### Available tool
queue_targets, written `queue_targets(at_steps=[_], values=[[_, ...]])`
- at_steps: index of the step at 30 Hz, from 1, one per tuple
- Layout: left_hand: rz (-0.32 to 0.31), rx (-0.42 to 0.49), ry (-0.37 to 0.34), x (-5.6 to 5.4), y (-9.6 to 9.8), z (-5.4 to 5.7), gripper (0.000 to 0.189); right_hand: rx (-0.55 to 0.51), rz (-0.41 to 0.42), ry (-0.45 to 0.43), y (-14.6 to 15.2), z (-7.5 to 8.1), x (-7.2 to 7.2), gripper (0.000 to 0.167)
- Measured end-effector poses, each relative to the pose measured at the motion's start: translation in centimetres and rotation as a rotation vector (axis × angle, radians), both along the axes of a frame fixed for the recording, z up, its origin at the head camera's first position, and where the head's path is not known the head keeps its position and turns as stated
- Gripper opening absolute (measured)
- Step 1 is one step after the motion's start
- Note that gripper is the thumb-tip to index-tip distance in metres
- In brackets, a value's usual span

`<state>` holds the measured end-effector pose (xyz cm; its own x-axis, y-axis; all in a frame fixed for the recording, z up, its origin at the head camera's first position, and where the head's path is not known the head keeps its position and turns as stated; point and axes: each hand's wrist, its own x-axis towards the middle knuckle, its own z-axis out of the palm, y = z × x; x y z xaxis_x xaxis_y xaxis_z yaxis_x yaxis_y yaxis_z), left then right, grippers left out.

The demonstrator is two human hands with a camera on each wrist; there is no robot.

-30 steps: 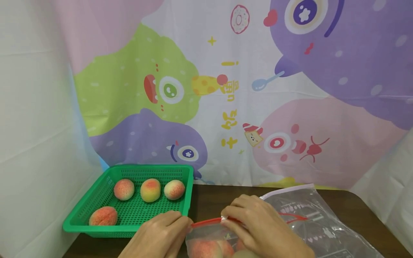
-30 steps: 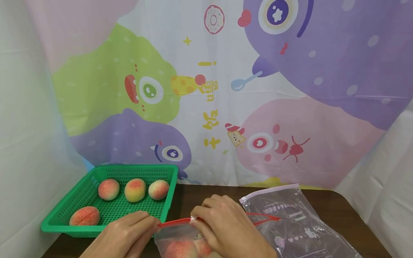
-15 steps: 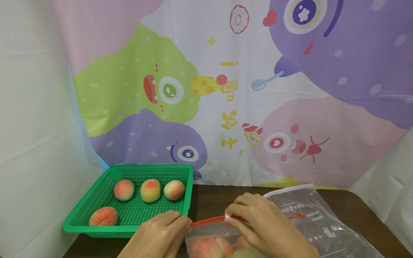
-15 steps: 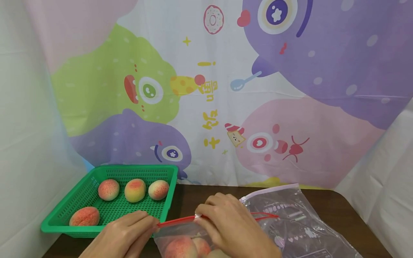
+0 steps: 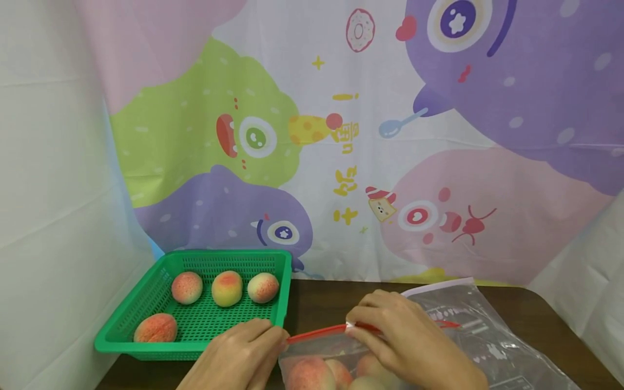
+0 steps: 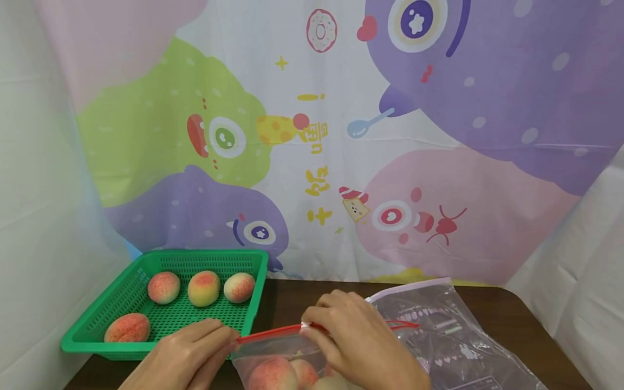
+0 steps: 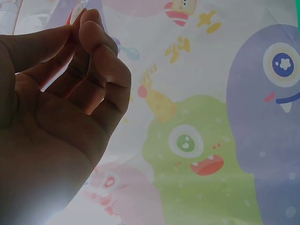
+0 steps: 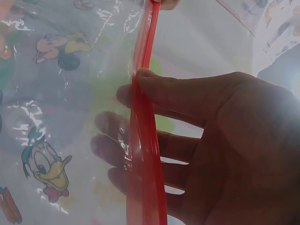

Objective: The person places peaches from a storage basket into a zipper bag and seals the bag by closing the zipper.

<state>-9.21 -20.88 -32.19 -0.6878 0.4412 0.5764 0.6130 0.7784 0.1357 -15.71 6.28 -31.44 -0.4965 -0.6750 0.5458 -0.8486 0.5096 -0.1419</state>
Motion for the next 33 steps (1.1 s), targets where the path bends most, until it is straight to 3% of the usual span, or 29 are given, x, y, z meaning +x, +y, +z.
queue_targets(at_steps=[16,26,33], values=[[0.007,0.001,-0.014,0.1,-0.1,0.0,0.015,-0.017,0.004,-0.038,0.6,0.1,-0.2,0.004],[-0.006,0.002,0.047,0.0,-0.1,-0.2,0.019,-0.009,-0.013,-0.042,0.9,0.3,-0.2,0.004],[-0.004,0.001,0.047,-0.1,-0.2,-0.1,0.021,-0.018,-0.015,-0.022,1.1,0.2,-0.3,0.003]])
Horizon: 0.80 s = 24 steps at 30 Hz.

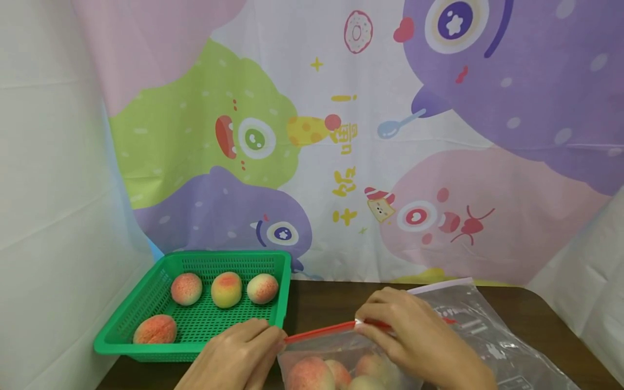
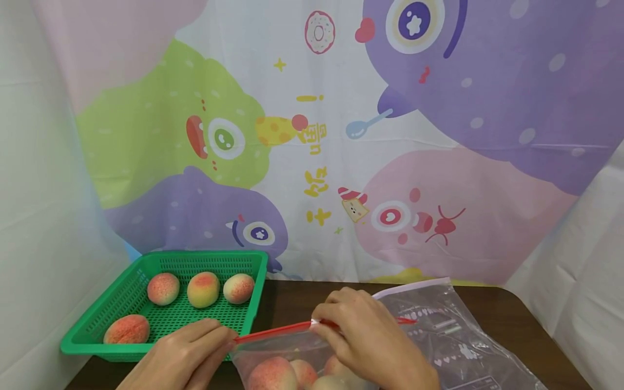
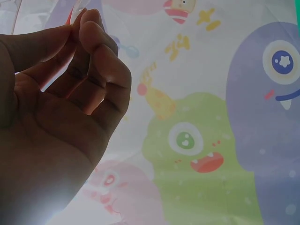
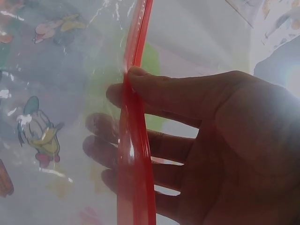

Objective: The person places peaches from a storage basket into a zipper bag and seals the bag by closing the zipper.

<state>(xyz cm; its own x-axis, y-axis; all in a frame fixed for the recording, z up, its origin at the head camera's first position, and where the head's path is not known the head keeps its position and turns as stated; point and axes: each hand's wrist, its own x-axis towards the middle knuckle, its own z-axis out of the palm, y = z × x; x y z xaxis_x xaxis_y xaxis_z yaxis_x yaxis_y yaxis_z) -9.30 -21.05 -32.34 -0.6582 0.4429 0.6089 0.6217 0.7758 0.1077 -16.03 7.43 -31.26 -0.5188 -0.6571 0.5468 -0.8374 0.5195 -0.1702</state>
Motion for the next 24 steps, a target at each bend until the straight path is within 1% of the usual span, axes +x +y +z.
queue_targets(at_steps=[5,12,19,24], values=[[-0.005,-0.002,0.012,-0.07,0.00,0.02,0.023,-0.001,-0.002,-0.003,0.22,-0.06,-0.18,0.003],[-0.006,-0.005,0.017,-0.12,-0.01,0.02,0.023,0.000,-0.018,-0.040,0.33,0.09,-0.31,0.003],[-0.010,-0.013,0.055,-0.14,-0.04,-0.01,0.024,-0.008,-0.025,-0.044,0.48,0.20,-0.41,0.003],[-0.021,-0.008,0.065,-0.16,-0.10,-0.09,0.027,0.008,-0.053,-0.065,0.56,0.32,-0.45,0.003]])
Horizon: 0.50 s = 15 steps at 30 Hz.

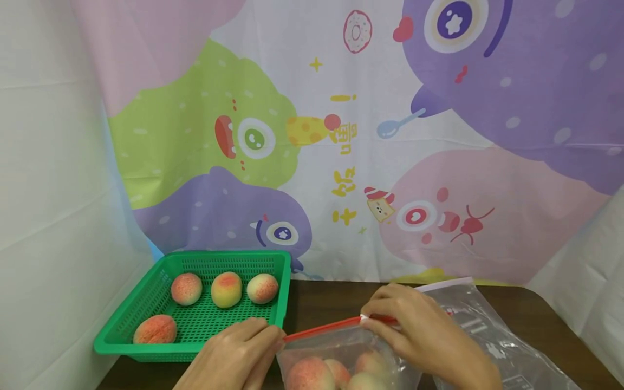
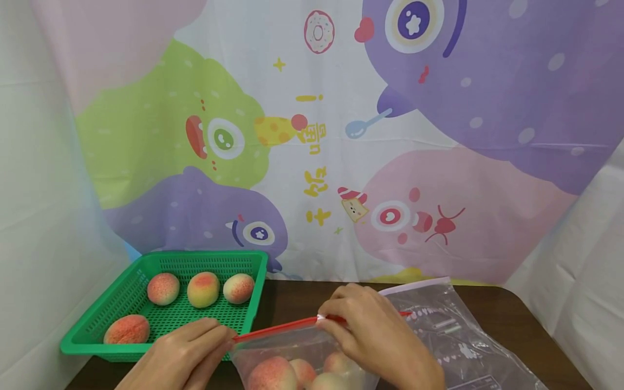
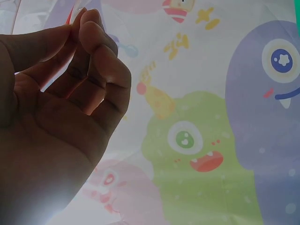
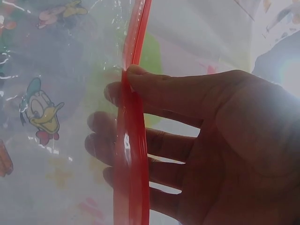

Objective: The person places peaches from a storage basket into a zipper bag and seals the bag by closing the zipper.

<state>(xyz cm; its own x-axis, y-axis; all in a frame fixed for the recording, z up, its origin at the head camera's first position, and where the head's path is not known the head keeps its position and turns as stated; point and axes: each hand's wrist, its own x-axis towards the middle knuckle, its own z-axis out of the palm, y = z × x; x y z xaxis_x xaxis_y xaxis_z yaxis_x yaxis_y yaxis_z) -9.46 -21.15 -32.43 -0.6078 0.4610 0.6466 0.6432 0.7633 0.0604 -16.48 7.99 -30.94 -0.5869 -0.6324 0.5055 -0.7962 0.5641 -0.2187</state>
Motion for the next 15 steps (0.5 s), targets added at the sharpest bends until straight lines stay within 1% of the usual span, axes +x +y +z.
queue_targets(at_steps=[9,15], values=[[0.003,0.009,-0.030,0.06,0.06,0.06,0.027,-0.011,-0.015,-0.026,0.31,-0.04,-0.28,0.005],[-0.001,0.005,-0.019,0.02,0.02,0.03,0.027,-0.031,-0.008,-0.027,0.60,-0.16,-0.42,0.004]])
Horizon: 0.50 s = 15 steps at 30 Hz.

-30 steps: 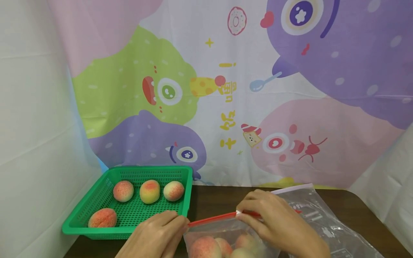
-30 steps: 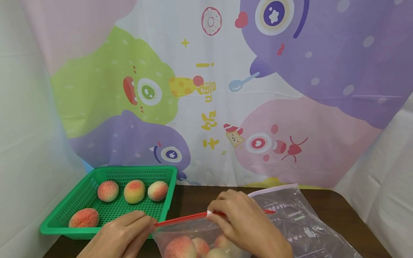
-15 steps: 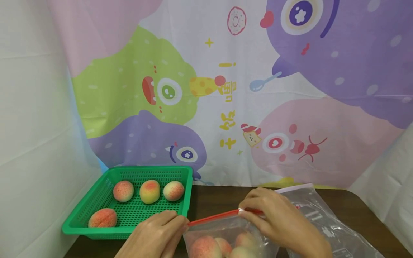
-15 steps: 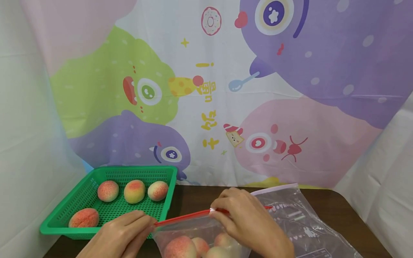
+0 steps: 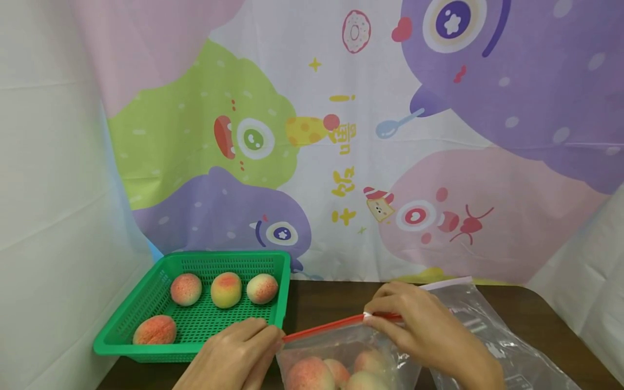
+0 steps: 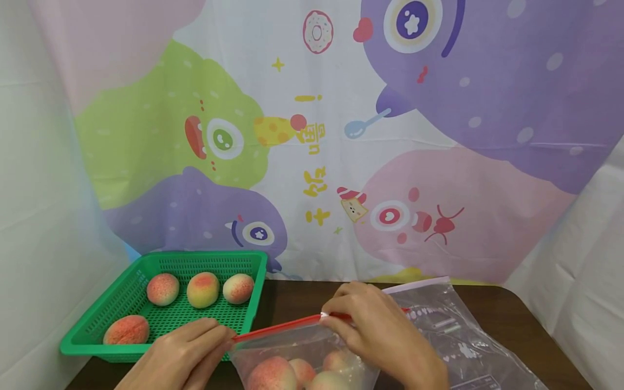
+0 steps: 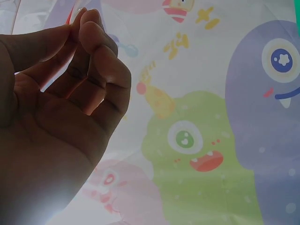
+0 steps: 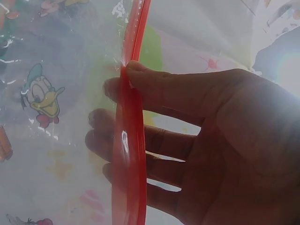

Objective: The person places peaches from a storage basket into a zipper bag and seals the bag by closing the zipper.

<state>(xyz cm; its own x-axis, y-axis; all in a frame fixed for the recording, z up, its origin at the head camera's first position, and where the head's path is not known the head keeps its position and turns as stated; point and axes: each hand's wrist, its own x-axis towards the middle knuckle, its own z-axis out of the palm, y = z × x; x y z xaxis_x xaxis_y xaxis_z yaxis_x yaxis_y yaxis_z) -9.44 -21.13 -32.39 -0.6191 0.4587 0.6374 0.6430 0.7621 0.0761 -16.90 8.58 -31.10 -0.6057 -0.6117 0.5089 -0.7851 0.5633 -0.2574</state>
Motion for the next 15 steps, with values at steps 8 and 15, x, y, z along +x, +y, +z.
queue_targets(at_steps=[8,15], values=[[0.011,-0.002,-0.019,0.03,-0.03,0.12,0.026,-0.006,0.002,-0.050,0.25,0.15,-0.25,0.004],[0.021,0.010,-0.046,0.16,-0.06,-0.01,0.025,-0.018,0.022,-0.069,0.51,0.11,-0.49,0.004]])
